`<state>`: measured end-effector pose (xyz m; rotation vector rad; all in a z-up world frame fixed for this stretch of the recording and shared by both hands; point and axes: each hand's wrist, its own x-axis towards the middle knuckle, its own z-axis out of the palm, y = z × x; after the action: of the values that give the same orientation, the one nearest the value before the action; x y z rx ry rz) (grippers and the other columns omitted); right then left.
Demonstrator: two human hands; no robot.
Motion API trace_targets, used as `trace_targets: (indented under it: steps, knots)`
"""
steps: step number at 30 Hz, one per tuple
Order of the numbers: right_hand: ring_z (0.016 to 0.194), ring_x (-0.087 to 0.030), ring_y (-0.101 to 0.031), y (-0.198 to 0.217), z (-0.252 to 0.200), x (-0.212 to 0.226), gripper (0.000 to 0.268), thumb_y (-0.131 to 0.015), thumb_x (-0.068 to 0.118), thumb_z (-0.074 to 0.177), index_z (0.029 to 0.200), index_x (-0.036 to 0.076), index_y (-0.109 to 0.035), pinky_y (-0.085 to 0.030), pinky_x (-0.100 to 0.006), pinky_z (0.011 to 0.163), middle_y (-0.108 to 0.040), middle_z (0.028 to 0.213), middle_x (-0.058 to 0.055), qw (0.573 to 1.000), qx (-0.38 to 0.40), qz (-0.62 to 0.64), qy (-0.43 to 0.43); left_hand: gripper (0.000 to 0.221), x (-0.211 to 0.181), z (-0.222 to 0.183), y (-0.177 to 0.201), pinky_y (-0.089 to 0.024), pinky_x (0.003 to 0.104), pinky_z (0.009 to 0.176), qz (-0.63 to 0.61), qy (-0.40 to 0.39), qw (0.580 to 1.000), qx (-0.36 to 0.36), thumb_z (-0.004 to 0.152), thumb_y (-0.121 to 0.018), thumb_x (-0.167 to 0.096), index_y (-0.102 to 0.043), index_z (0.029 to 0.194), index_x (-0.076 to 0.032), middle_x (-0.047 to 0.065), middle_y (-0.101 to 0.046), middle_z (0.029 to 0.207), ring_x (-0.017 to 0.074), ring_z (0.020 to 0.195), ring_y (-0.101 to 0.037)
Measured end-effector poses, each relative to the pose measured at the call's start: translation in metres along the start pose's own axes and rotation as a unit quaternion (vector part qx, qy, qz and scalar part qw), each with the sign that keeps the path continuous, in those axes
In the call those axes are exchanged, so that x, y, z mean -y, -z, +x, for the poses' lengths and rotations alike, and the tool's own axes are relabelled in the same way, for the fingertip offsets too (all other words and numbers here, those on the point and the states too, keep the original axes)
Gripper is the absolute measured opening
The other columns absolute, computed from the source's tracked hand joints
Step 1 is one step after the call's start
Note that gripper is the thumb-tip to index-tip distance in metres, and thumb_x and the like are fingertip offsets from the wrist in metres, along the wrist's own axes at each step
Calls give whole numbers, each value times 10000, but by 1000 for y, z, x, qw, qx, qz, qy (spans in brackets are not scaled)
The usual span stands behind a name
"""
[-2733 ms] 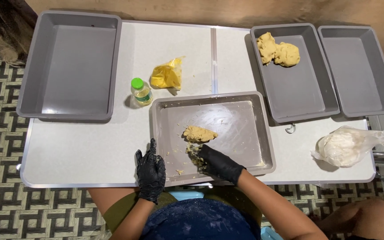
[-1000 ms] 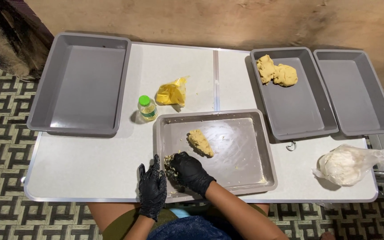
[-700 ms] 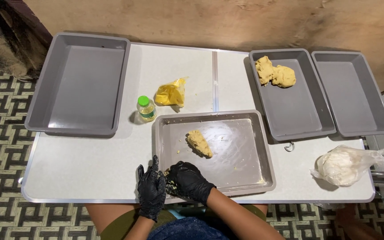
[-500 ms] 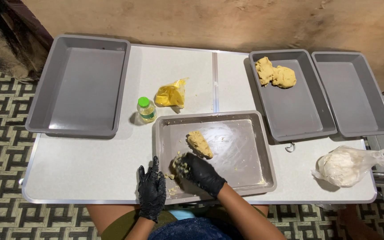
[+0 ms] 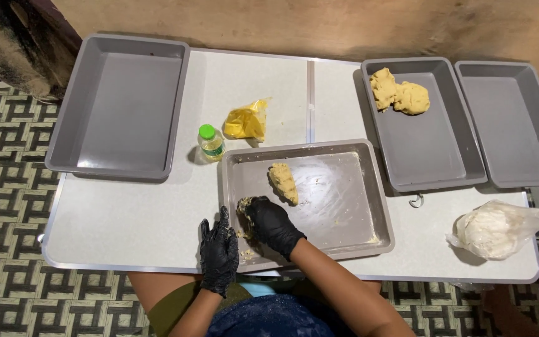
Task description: Kneading a small batch of dough in a metal tray while occasionally adding liquid from a bottle.
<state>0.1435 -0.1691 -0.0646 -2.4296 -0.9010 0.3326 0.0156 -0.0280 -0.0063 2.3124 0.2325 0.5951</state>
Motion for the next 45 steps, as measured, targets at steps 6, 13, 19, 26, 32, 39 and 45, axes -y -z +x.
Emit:
trace_targets:
  steps: [6,13,19,26,32,39,45]
  knots:
    - [1092,-305,-659,23,-37,27,253,-635,403,927,953,156,-685,-527,-364,970,-698,983,-77,982,42,-124,135,480,-1,2,-2,-385,527,1202,23,2,998,-63,936,-622,-176,-661,1410,-108,244,-738,1045,416,1005,-694]
    - [1086,-271,-631,7,-43,16,304,-663,524,874,865,220,-664,-517,-398,965,-669,952,-8,978,143,38,149,420,-9,7,4,-402,550,1184,12,-13,997,-69,925,-646,-151,-690,1327,-39,272,-726,1029,435,977,-694]
    - [1211,-316,-601,-90,-49,-48,432,-684,552,891,1055,152,-676,-495,-430,1037,-686,1143,-98,977,58,26,204,435,-10,8,6,-391,565,1183,20,-17,998,-55,913,-657,-153,-689,1324,-17,290,-724,1030,457,983,-687]
    - [1166,-266,-634,-33,-49,-17,329,-672,477,893,1020,174,-678,-544,-395,974,-698,1086,-56,977,86,-45,188,464,8,-1,-5,-387,566,1178,57,-12,998,-11,927,-616,-156,-649,1366,-9,292,-721,1040,449,985,-691]
    - [1215,-180,-602,-21,-58,-60,330,-626,586,883,1057,314,-696,-524,-334,1005,-655,1193,64,976,178,-53,110,508,2,2,-1,-356,520,1208,75,-18,997,-5,953,-587,-149,-595,1449,-38,262,-727,1070,401,1012,-700]
    - [1243,-273,-594,74,-93,-28,355,-654,509,912,1141,241,-693,-520,-415,1031,-635,1275,-23,982,189,-10,25,502,14,-4,-8,-333,503,1228,79,-8,997,7,951,-593,-182,-608,1437,-58,239,-731,1106,374,1047,-704]
    - [1258,-350,-622,69,-108,-65,501,-796,322,863,1310,137,-667,-521,-455,1073,-666,1354,-141,970,152,134,-132,528,-8,3,7,-367,493,1224,79,-2,997,-10,960,-544,-175,-578,1478,-76,234,-737,1103,375,1036,-710]
